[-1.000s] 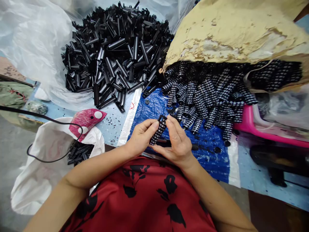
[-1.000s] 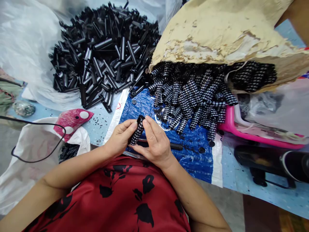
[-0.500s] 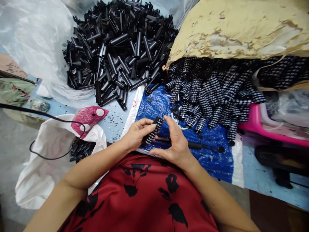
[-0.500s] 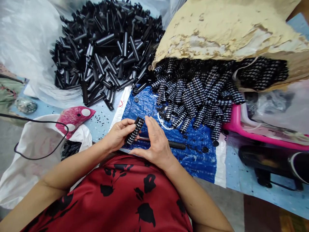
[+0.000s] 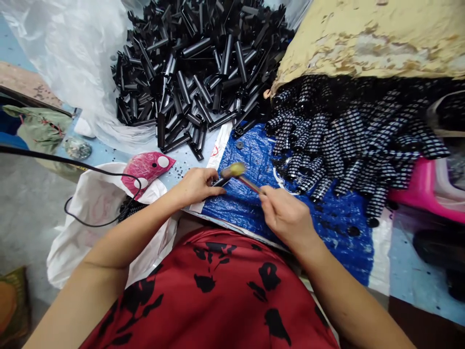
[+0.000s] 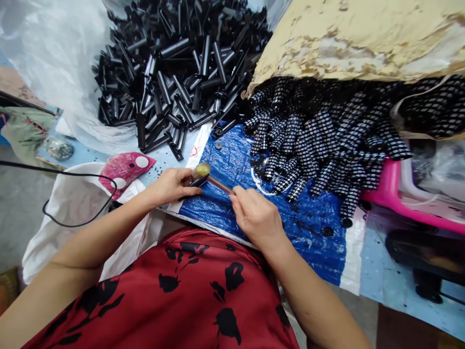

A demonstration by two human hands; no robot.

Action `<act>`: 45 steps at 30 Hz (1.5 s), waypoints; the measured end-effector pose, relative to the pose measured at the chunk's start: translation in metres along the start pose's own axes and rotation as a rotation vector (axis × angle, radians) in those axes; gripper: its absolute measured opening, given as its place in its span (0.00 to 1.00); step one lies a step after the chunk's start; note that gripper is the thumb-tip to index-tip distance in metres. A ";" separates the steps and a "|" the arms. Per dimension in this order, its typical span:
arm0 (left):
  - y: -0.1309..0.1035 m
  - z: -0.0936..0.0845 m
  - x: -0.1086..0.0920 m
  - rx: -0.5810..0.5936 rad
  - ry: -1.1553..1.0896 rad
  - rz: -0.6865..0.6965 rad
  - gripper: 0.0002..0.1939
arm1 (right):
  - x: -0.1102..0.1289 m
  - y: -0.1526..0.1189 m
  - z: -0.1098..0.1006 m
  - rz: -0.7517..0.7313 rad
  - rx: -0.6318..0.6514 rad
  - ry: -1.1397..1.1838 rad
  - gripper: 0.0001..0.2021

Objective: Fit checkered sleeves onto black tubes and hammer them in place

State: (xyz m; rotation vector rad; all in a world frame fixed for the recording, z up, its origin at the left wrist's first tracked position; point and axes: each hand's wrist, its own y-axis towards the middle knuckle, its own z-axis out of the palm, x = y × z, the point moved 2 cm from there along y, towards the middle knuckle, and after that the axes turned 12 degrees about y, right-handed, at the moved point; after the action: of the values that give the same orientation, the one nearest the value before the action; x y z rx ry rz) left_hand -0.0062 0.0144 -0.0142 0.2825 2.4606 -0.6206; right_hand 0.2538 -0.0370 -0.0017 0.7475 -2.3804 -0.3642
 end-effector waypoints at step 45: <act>-0.008 -0.065 0.037 -0.198 0.774 -0.145 0.18 | -0.133 -0.100 -0.104 0.837 -0.184 -0.529 0.19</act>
State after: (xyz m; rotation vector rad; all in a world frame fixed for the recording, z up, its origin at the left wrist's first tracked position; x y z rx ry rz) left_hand -0.0703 0.0416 0.0148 0.3065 3.2834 -0.3512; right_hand 0.4484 -0.0466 -0.0261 -0.5115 -2.8229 -0.4356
